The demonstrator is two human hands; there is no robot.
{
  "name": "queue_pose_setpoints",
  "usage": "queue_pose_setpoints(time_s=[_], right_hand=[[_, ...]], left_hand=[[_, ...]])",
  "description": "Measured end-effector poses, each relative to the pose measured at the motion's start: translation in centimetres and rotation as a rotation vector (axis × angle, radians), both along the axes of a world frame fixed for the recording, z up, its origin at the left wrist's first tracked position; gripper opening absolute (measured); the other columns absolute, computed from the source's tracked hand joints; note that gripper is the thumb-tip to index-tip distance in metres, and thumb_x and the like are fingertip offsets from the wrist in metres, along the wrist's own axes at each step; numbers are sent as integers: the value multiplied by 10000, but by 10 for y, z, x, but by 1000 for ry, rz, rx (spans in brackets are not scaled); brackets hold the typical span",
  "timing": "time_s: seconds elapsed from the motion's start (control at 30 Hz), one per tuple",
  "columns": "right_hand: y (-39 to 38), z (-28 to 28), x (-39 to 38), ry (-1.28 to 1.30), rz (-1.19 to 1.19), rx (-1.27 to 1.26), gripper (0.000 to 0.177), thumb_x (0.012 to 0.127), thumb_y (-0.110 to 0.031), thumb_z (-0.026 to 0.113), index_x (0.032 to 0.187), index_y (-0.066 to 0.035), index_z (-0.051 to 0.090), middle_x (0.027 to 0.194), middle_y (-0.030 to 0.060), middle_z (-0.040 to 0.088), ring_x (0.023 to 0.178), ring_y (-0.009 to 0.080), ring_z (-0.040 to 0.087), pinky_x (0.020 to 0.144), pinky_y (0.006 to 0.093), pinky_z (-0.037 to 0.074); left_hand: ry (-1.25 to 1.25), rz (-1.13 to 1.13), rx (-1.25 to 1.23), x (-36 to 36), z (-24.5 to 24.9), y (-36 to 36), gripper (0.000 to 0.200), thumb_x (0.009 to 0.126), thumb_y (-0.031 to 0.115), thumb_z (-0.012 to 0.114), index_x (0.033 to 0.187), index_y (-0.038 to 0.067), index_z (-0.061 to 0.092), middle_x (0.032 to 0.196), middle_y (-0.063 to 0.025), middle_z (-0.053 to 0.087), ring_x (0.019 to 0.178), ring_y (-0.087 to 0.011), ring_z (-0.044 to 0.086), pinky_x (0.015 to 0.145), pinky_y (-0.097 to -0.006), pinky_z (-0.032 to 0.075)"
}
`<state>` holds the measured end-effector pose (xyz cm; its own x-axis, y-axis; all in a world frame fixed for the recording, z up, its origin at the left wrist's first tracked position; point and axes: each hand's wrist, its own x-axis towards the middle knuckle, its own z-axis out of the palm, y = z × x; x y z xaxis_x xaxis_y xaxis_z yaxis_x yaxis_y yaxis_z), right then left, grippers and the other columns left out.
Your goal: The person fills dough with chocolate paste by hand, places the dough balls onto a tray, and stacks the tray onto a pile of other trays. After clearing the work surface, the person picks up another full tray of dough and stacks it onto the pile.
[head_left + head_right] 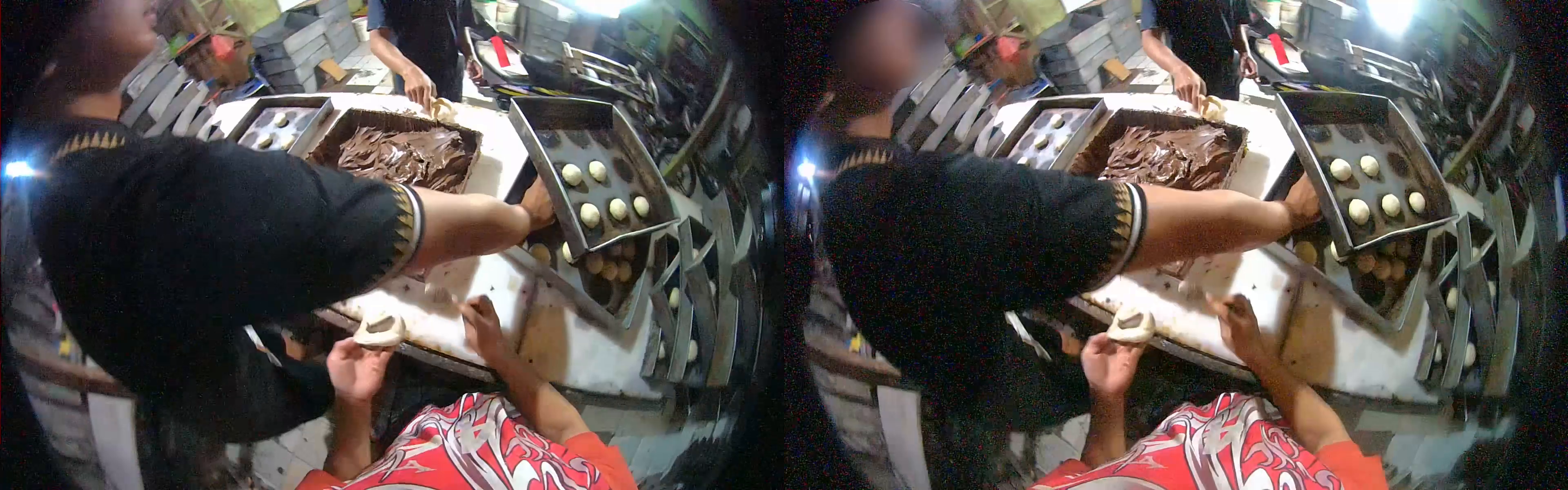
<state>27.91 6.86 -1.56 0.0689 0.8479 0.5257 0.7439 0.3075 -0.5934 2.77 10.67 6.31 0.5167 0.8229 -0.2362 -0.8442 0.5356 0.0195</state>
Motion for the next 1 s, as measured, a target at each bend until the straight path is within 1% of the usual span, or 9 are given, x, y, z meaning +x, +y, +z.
queue_pose_setpoints(time_s=[0.13, 0.3, 0.53, 0.67, 0.73, 0.77, 0.9, 0.93, 1.0], right_hand=[[41, -8, -1, 100, 1, 37, 478, 758, 133, 434, 1177, -61, 560, 927, 148, 486, 827, 281, 492, 704, 371, 440], [33, 18, -6, 79, -16, -6, 319, 836, -34, 510, 1152, -3, 544, 1095, 237, 478, 1005, 354, 487, 904, 426, 394], [-67, 105, -7, 727, 525, -665, 228, 916, -148, 510, 977, 39, 624, 922, 148, 634, 862, 175, 580, 796, 306, 447], [-80, 118, -5, 540, 636, -684, 244, 908, -203, 531, 979, 16, 614, 884, 146, 601, 818, 225, 579, 774, 325, 451], [-92, 108, -12, 254, 626, -364, 168, 844, -108, 577, 995, -53, 625, 853, 103, 577, 808, 214, 561, 744, 329, 453], [-104, 114, -24, 318, 591, -349, 232, 815, -257, 645, 916, -50, 623, 874, 146, 531, 822, 309, 549, 767, 365, 450], [-138, 66, -62, -183, 438, 64, 248, 774, -257, 644, 884, -37, 615, 956, 88, 522, 920, 270, 505, 801, 350, 475], [-147, 45, -62, -228, 386, 2, 264, 790, -259, 620, 948, -50, 589, 966, 83, 526, 935, 264, 506, 789, 336, 484], [-164, 54, -61, -255, 313, -170, 316, 809, -254, 598, 1041, -50, 534, 995, 92, 545, 948, 266, 532, 763, 339, 498]], left_hand=[[513, -29, 299, 36, 27, -50, 639, 708, 36, 484, 1300, -113, 295, 1293, -232, 431, 1194, -344, 447, 1004, -446, 375], [339, 178, 161, 71, 29, -110, 651, 807, 27, 566, 1379, 76, 258, 1223, -169, 486, 1011, -316, 558, 717, -393, 538], [138, 12, 106, 75, -5, -138, 634, 749, 198, 609, 1310, 67, 344, 1105, -120, 528, 882, -268, 596, 731, -380, 524], [239, -221, 339, 73, -17, -133, 555, 751, 118, 552, 1267, 41, 361, 1022, -116, 523, 820, -223, 590, 620, -349, 533], [682, -224, 205, 67, -6, -133, 506, 775, 81, 528, 1250, 31, 360, 1035, -139, 521, 833, -212, 591, 598, -340, 536], [671, -221, 131, 60, -8, -132, 416, 849, 86, 470, 1242, 26, 350, 1040, -165, 528, 846, -229, 592, 639, -359, 538], [451, -165, -86, 41, -60, -127, 312, 948, 140, 339, 1232, 11, 349, 1051, -182, 543, 900, -274, 579, 807, -383, 495], [608, -189, 236, 38, -74, -139, 309, 953, 141, 336, 1230, 7, 354, 1056, -174, 543, 924, -274, 569, 831, -388, 476], [452, -316, 250, 37, -54, -157, 318, 956, 193, 364, 1216, 11, 377, 1044, -154, 541, 919, -242, 560, 821, -370, 465]])
